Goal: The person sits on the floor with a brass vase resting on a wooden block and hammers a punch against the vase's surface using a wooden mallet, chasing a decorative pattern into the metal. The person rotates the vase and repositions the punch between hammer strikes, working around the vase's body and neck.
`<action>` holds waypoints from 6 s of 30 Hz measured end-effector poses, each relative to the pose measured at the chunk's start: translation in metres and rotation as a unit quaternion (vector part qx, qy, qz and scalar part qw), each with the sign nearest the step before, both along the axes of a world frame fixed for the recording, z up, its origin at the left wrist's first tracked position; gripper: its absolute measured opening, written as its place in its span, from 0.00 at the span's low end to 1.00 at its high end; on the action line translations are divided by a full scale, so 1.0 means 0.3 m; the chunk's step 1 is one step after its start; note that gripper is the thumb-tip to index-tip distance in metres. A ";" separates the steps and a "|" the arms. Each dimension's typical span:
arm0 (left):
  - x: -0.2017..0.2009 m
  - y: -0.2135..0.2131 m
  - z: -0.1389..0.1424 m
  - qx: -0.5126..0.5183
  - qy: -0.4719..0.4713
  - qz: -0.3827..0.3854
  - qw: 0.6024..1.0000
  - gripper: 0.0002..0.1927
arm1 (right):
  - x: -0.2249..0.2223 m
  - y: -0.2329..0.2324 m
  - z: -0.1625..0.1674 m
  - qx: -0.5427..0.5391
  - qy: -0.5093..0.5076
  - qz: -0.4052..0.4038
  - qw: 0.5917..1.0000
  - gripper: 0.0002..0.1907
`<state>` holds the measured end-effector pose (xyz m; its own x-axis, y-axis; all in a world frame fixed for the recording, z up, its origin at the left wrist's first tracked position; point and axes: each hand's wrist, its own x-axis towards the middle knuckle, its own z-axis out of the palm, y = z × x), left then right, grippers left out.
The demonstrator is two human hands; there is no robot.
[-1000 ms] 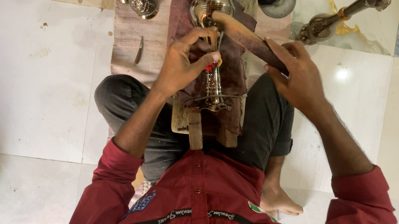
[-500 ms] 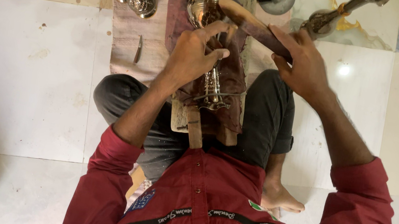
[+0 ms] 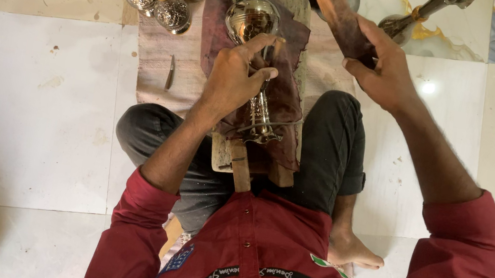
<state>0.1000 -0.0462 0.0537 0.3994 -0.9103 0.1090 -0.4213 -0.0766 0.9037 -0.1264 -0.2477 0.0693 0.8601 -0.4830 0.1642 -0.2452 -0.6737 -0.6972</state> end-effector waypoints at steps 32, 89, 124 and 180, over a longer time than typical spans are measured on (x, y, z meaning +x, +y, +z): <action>0.006 -0.006 -0.004 0.029 0.028 0.002 0.999 0.27 | 0.004 0.018 0.056 -0.067 -0.064 0.029 0.995 0.33; 0.024 -0.001 -0.050 -0.009 0.110 -0.007 0.994 0.23 | 0.008 0.038 0.179 -0.424 0.102 0.037 0.899 0.36; 0.012 -0.001 -0.076 -0.070 0.172 -0.009 0.983 0.26 | 0.046 0.055 0.276 -0.212 0.099 0.019 0.972 0.32; -0.001 0.015 -0.105 -0.160 0.225 -0.024 0.961 0.25 | 0.074 0.078 0.338 -0.434 0.082 0.076 0.894 0.31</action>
